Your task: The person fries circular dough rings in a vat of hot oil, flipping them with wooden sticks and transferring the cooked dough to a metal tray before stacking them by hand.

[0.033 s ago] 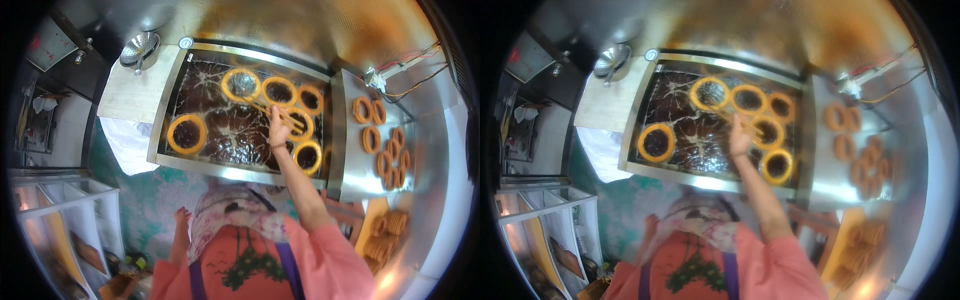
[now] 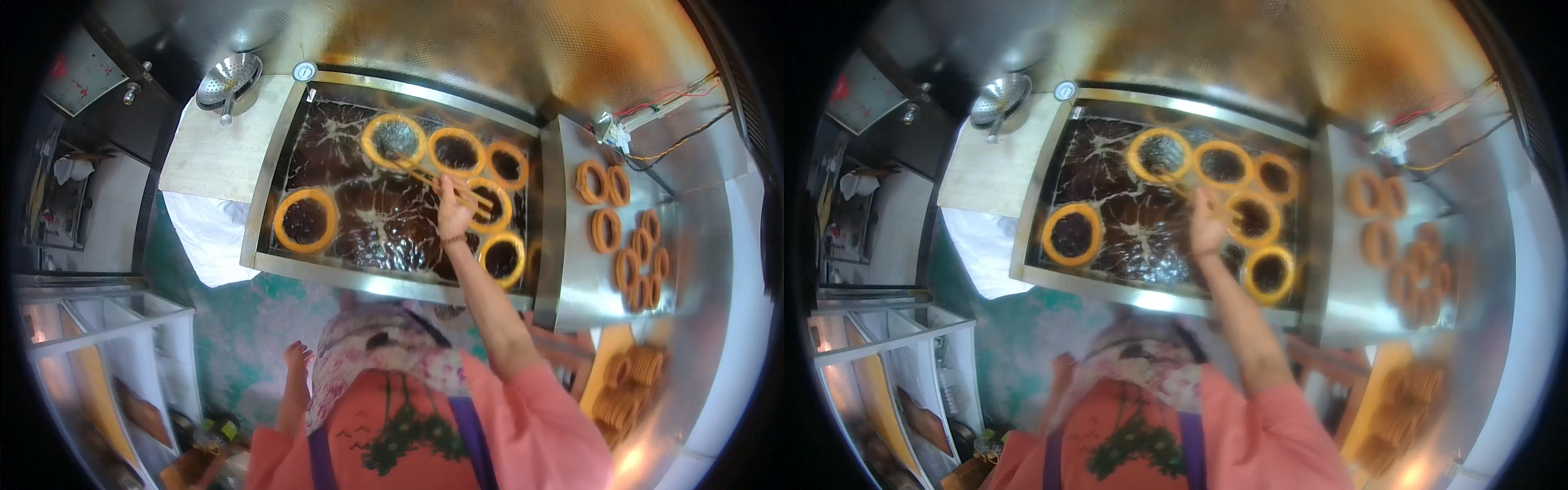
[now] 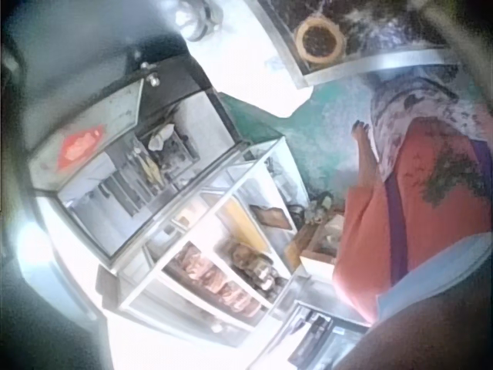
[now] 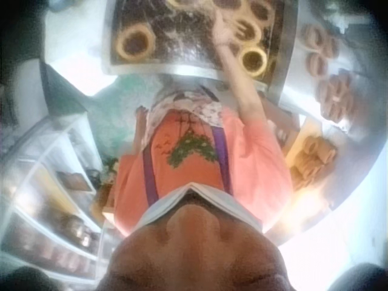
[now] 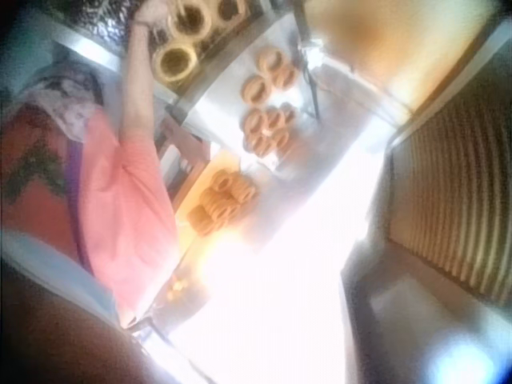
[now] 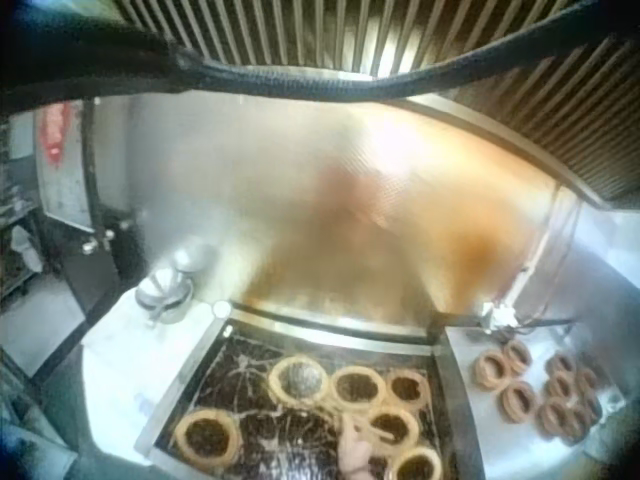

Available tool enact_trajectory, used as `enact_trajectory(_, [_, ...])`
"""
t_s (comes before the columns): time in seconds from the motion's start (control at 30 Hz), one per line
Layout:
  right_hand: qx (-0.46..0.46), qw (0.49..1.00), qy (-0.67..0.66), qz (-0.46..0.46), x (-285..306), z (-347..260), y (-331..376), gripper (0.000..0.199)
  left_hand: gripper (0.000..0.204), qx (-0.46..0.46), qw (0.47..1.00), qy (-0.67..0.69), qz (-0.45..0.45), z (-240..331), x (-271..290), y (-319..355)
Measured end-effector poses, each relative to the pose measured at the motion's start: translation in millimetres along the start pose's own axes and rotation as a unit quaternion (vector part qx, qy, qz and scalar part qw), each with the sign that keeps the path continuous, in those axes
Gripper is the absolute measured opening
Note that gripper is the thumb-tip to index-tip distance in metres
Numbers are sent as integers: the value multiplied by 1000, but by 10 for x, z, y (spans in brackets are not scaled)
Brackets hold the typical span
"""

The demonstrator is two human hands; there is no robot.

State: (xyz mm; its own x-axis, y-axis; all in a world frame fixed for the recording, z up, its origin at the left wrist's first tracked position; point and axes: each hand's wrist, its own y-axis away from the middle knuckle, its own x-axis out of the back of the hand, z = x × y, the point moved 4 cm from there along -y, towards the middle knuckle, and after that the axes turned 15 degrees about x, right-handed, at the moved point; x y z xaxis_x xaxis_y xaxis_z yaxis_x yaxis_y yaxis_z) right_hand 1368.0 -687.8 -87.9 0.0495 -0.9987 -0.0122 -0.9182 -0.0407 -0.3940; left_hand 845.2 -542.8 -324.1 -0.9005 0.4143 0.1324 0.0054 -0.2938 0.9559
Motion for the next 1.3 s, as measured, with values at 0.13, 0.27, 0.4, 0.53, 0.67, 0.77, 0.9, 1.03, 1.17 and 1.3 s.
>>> enact_trajectory(0.13, [60,996,72,-11,96,221,-60,13,41,6,1000,0,7,-219,151,-82])
enact_trajectory(0.27, [16,993,111,21,233,297,-231,14,41,2,1000,-4,7,-287,178,-141])
enact_trajectory(0.4, [60,993,88,59,286,553,-347,15,41,-11,1000,-13,2,-248,138,-172])
enact_trajectory(0.53, [-135,961,-93,222,261,649,-255,19,41,-30,999,-30,0,-211,164,-221])
enact_trajectory(0.67, [-231,894,-137,358,280,639,-75,22,41,-54,997,-59,-6,-218,253,-320])
enact_trajectory(0.77, [-293,852,-168,400,305,977,85,27,41,-79,993,-81,-12,-242,322,-402])
enact_trajectory(0.9, [-320,814,-195,443,101,1113,201,27,40,-132,984,-114,-23,-258,426,-536])
enact_trajectory(1.03, [-338,787,-203,474,-56,1104,193,26,40,-202,967,-148,-41,-271,559,-675])
enact_trajectory(1.17, [-331,796,-201,465,-152,1185,193,26,40,-306,933,-177,-66,-303,713,-791])
enact_trajectory(1.3, [-308,816,-235,429,-4,1578,256,29,40,-365,908,-189,-85,-260,862,-820])
